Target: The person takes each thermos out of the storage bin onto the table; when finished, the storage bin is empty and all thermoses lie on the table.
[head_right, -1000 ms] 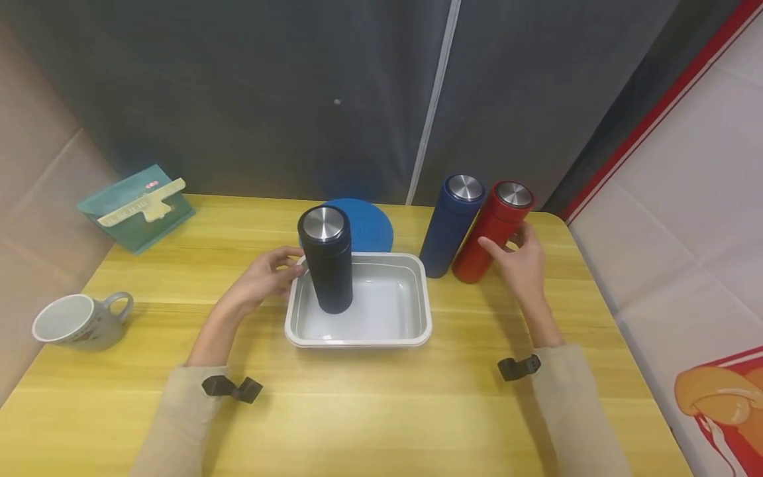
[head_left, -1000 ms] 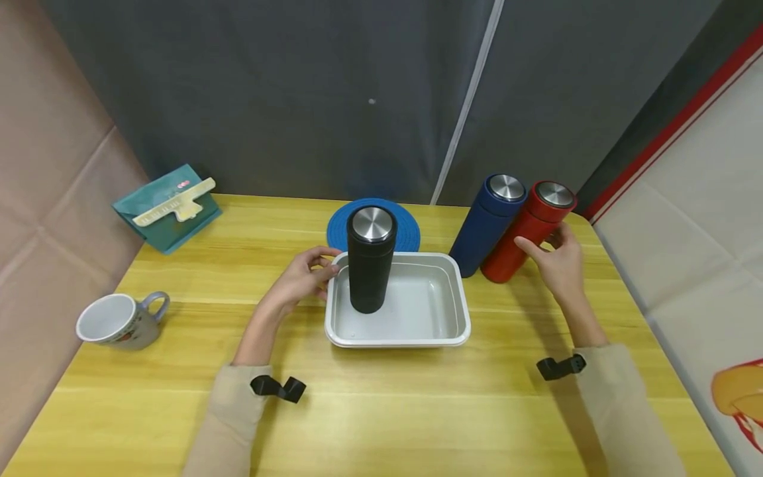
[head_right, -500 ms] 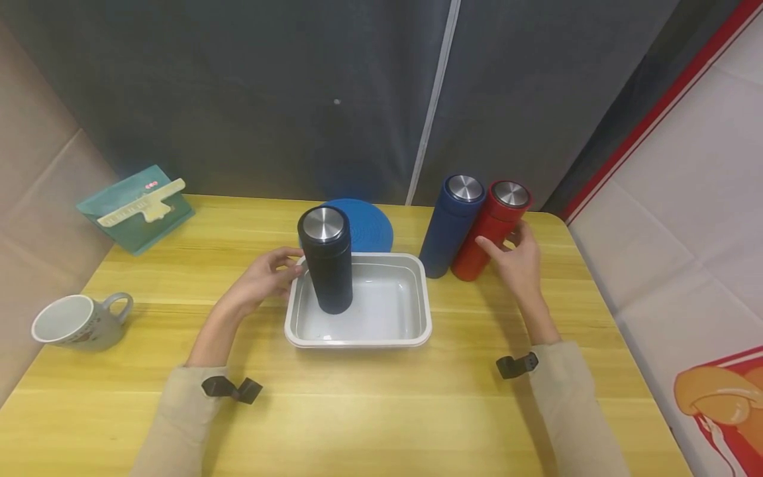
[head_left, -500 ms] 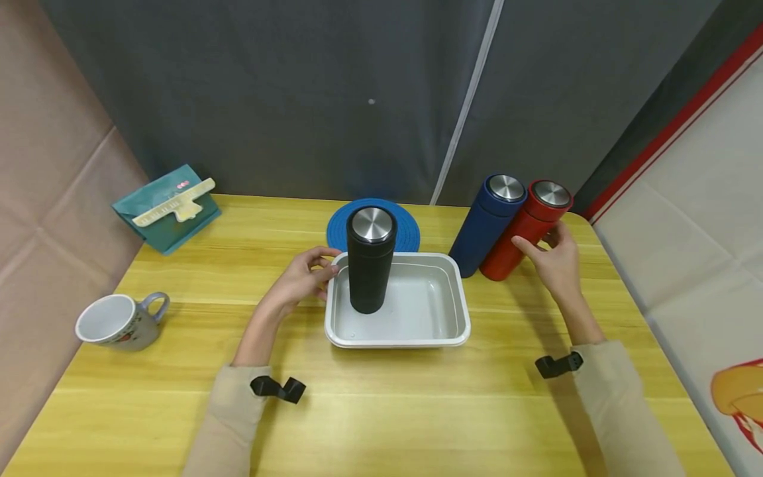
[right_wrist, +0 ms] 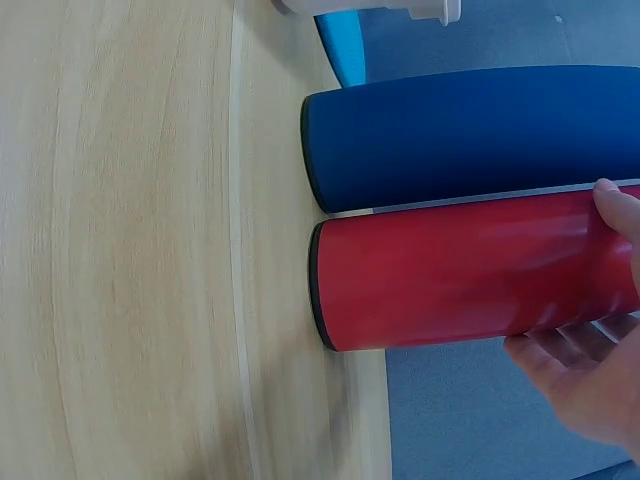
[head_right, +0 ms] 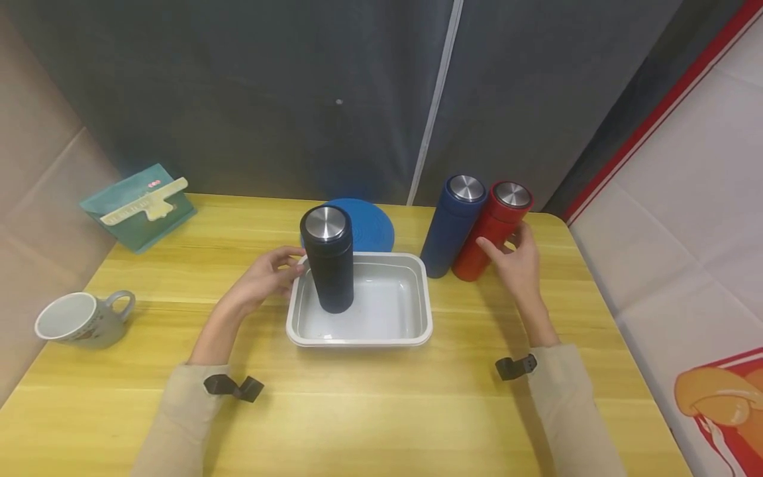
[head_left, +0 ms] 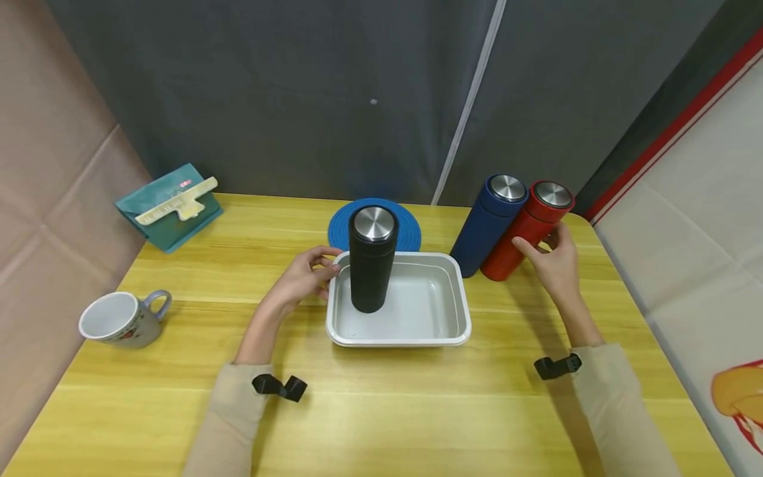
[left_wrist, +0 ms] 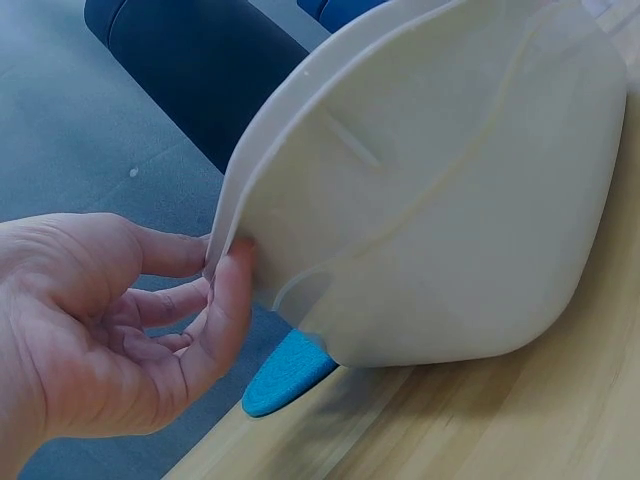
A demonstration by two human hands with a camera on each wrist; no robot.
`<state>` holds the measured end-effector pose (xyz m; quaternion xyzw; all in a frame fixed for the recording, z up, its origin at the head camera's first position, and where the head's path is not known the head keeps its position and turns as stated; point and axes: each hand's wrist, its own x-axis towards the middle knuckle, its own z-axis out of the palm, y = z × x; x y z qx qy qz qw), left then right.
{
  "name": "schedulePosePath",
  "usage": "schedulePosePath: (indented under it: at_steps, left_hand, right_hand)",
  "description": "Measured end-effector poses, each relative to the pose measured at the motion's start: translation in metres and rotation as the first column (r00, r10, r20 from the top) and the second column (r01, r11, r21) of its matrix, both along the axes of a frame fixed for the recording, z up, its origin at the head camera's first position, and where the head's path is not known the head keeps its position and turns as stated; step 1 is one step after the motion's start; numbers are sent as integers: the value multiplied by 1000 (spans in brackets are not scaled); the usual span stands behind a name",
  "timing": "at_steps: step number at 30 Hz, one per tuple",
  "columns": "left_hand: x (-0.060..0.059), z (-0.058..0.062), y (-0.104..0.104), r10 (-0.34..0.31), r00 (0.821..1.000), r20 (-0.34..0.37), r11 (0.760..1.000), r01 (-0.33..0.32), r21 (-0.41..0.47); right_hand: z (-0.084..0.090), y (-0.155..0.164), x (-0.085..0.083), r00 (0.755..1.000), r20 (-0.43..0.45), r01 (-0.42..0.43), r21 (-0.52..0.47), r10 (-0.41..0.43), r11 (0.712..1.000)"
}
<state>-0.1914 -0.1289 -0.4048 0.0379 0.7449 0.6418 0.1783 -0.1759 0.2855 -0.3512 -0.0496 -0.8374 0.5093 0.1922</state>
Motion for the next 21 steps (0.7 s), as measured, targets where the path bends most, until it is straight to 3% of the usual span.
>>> schedulePosePath:
  at_steps: [10,21]
  left_hand:
    - [-2,0,2,-10,1000,-10,1000,10,6]
    - [0,1,0,-10,1000,-17,1000,10,7]
  right_hand:
    - [-24,20,-13,1000,8,2,-43,-2,999]
    - [-27,23,-2,999,-11,-36,-70,36,997]
